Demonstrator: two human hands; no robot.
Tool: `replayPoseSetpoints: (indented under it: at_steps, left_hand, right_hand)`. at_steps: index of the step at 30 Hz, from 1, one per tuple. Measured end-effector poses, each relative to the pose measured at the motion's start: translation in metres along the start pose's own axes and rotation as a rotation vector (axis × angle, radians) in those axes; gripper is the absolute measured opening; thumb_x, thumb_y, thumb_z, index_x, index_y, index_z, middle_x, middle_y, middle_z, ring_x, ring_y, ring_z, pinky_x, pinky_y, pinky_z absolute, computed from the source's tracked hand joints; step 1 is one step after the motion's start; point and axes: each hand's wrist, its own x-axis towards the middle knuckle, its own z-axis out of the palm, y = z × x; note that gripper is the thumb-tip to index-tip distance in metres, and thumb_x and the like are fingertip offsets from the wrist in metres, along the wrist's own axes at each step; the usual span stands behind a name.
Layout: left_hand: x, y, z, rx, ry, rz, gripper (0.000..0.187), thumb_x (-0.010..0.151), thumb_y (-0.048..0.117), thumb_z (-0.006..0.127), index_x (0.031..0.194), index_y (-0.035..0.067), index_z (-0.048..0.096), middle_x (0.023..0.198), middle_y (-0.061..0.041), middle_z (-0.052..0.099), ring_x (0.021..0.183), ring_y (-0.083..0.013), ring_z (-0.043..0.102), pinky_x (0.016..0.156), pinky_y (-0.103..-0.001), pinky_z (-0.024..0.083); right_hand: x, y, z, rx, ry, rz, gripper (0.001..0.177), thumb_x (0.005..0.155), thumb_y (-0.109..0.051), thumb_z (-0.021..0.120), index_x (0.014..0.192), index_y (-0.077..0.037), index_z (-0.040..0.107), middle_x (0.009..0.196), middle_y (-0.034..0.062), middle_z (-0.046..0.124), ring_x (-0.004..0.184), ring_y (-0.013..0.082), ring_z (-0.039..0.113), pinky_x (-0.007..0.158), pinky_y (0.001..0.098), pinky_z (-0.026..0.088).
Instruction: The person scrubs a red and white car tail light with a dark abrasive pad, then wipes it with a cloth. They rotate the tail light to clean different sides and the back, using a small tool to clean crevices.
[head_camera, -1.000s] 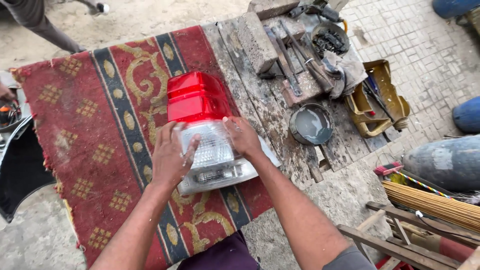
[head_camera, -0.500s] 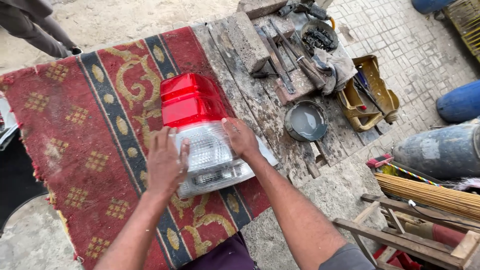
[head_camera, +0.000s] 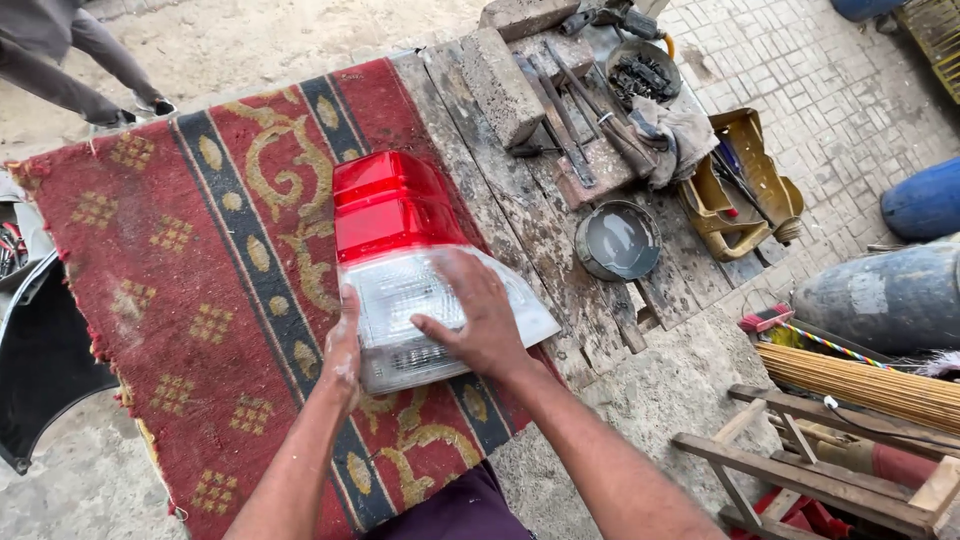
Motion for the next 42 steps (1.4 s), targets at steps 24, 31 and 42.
replayPoseSetpoints:
  at_steps: [24, 31, 42]
  left_hand:
    - [0.034, 0.099, 0.072, 0.357, -0.284, 0.264, 0.069, 0.078, 0.070, 0.081, 0.083, 0.001, 0.070, 0.067, -0.007, 0.062, 0.066, -0.0146, 0.062, 0.064, -0.026, 0.049]
    - [0.013, 0.087, 0.092, -0.024, -0.410, 0.038, 0.050, 0.084, 0.035, 0.085, 0.094, -0.010, 0.066, 0.080, -0.025, 0.073, 0.068, -0.0354, 0.076, 0.055, -0.053, 0.065]
    - [0.025, 0.076, 0.080, -0.124, -0.432, 0.025, 0.036, 0.086, 0.027, 0.083, 0.085, -0.004, 0.066, 0.079, -0.024, 0.074, 0.067, -0.0379, 0.075, 0.051, -0.054, 0.063]
  right_hand:
    - [0.035, -0.006, -0.118, 0.011, 0.017, 0.286, 0.073, 0.101, -0.063, 0.046, 0.158, -0.018, 0.038, 0.163, 0.0168, 0.034, 0.152, 0.0413, 0.024, 0.122, 0.0678, 0.009]
    - [0.035, -0.002, -0.135, 0.081, 0.063, 0.237, 0.067, 0.104, -0.056, 0.044, 0.156, -0.013, 0.042, 0.159, 0.0224, 0.039, 0.150, 0.0471, 0.027, 0.122, 0.0656, 0.012]
    - [0.008, -0.036, -0.106, -0.085, 0.074, -0.211, 0.053, 0.109, -0.040, 0.026, 0.153, -0.020, 0.048, 0.162, 0.0041, 0.043, 0.154, 0.0276, 0.027, 0.125, 0.0479, 0.019]
